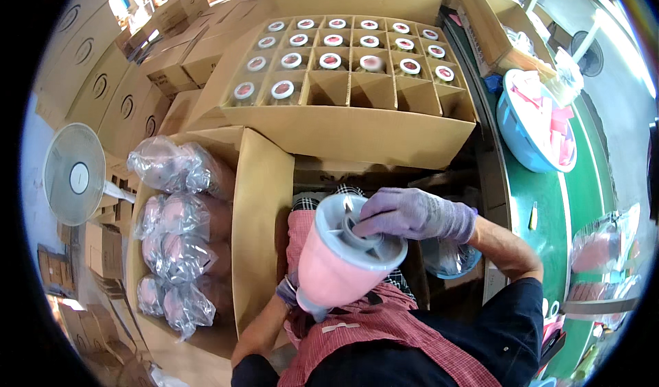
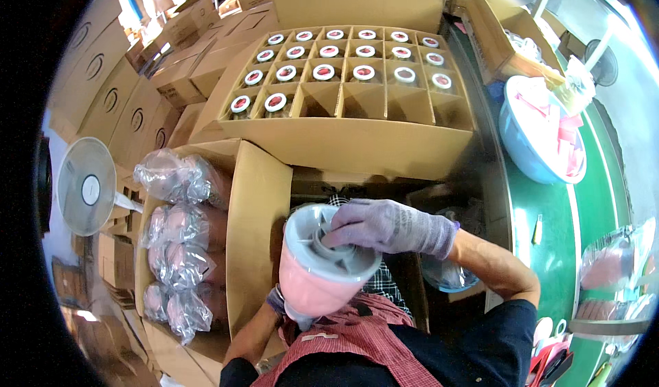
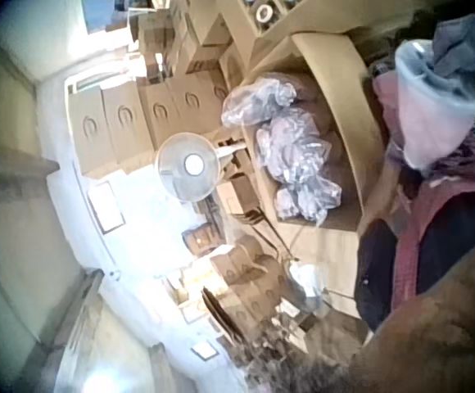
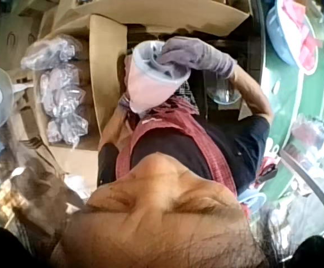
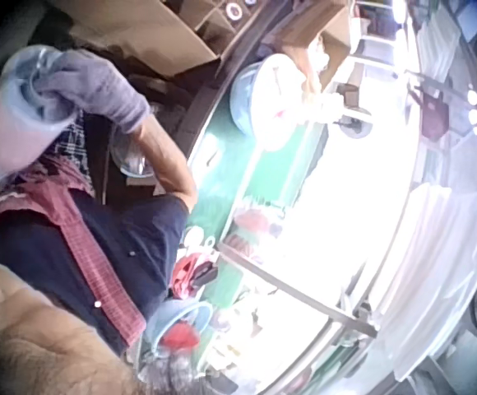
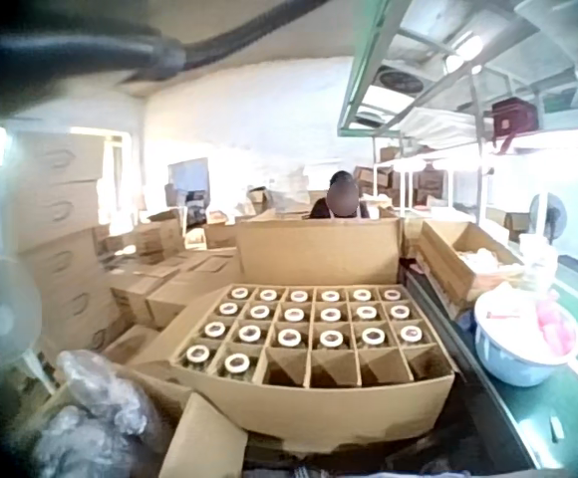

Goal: The person unpacks pink mugs from a cardboard box, removes them from plastic bags, and assembles them by attaching lids and handles. The person then places the assembled mugs into a larger box with dividers.

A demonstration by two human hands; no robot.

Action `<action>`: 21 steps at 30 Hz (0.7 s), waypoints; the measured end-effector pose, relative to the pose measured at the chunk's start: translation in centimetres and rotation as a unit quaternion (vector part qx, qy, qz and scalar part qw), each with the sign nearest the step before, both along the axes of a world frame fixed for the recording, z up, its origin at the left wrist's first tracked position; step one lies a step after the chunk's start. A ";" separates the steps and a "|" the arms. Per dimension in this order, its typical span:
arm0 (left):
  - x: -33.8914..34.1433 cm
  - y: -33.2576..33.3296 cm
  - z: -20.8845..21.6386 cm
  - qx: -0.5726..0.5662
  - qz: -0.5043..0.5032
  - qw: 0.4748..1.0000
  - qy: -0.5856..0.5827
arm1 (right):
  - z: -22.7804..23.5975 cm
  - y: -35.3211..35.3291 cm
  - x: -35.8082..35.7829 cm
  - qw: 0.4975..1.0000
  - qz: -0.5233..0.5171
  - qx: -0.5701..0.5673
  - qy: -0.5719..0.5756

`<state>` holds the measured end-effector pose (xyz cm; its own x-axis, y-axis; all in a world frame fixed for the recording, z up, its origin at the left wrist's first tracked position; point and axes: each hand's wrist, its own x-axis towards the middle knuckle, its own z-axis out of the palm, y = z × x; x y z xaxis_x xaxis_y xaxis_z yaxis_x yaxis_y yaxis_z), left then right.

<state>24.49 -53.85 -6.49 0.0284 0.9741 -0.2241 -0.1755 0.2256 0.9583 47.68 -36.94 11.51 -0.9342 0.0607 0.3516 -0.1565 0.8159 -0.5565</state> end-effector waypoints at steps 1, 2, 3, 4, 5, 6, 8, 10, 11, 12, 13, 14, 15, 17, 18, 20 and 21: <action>0.2 -0.4 0.0 0.011 -0.028 0.999 0.027 | 0.9 -0.4 -0.6 0.997 0.014 0.068 -0.033; 0.3 -0.8 0.0 0.022 -0.051 0.997 0.052 | 1.3 -0.6 -1.1 0.993 0.031 0.108 -0.037; 0.4 -1.0 0.0 0.035 -0.072 0.994 0.071 | 1.5 -0.8 -1.7 0.987 0.050 0.148 -0.040; 0.4 -1.1 0.0 0.044 -0.088 0.992 0.085 | 2.1 -1.2 -2.3 0.982 0.056 0.176 -0.027; 0.3 -1.0 0.1 0.052 -0.102 0.989 0.092 | 2.7 -1.5 -2.9 0.977 0.062 0.204 -0.015; 0.4 -1.2 0.0 0.058 -0.111 0.987 0.096 | 2.5 -2.2 -3.0 0.973 0.067 0.217 -0.041; -0.2 -1.8 -0.1 0.065 -0.096 0.989 0.096 | 2.3 -2.7 -3.2 0.980 0.038 0.193 -0.036; -0.5 -2.4 -0.6 0.055 -0.034 0.995 0.079 | -0.3 -1.6 -2.4 0.982 -0.039 0.169 -0.081; -0.7 -3.1 -0.9 0.030 0.034 0.997 0.065 | -1.5 -0.5 -2.1 0.983 -0.067 0.132 -0.110; -0.6 -3.8 -1.3 -0.004 0.119 0.992 0.042 | -2.3 0.4 -1.9 0.980 -0.097 0.098 -0.143; -0.4 -4.6 -1.9 -0.034 0.212 0.976 0.022 | -3.3 0.8 -2.1 0.983 -0.098 0.068 -0.141; 0.0 -5.1 -2.1 -0.086 0.280 0.956 -0.009 | -4.3 1.2 -2.2 0.984 -0.103 0.039 -0.140; 0.9 -5.4 -2.0 -0.057 0.318 0.946 -0.007 | -5.7 1.7 -2.5 0.991 -0.075 -0.016 -0.105; 1.6 -8.2 -4.5 -0.035 0.309 0.950 -0.011 | -8.4 3.6 -3.5 0.992 -0.035 -0.075 -0.097; 1.8 -8.7 -1.7 0.004 0.282 0.959 0.013 | -9.9 4.8 -3.5 0.989 -0.028 -0.108 -0.098; -1.1 -9.7 0.7 -0.015 0.195 0.980 0.032 | -13.8 5.8 -4.0 0.972 -0.061 -0.171 -0.148; -3.0 -9.8 1.8 -0.008 0.163 0.982 0.100 | -14.1 5.3 -4.9 0.970 -0.020 -0.194 -0.147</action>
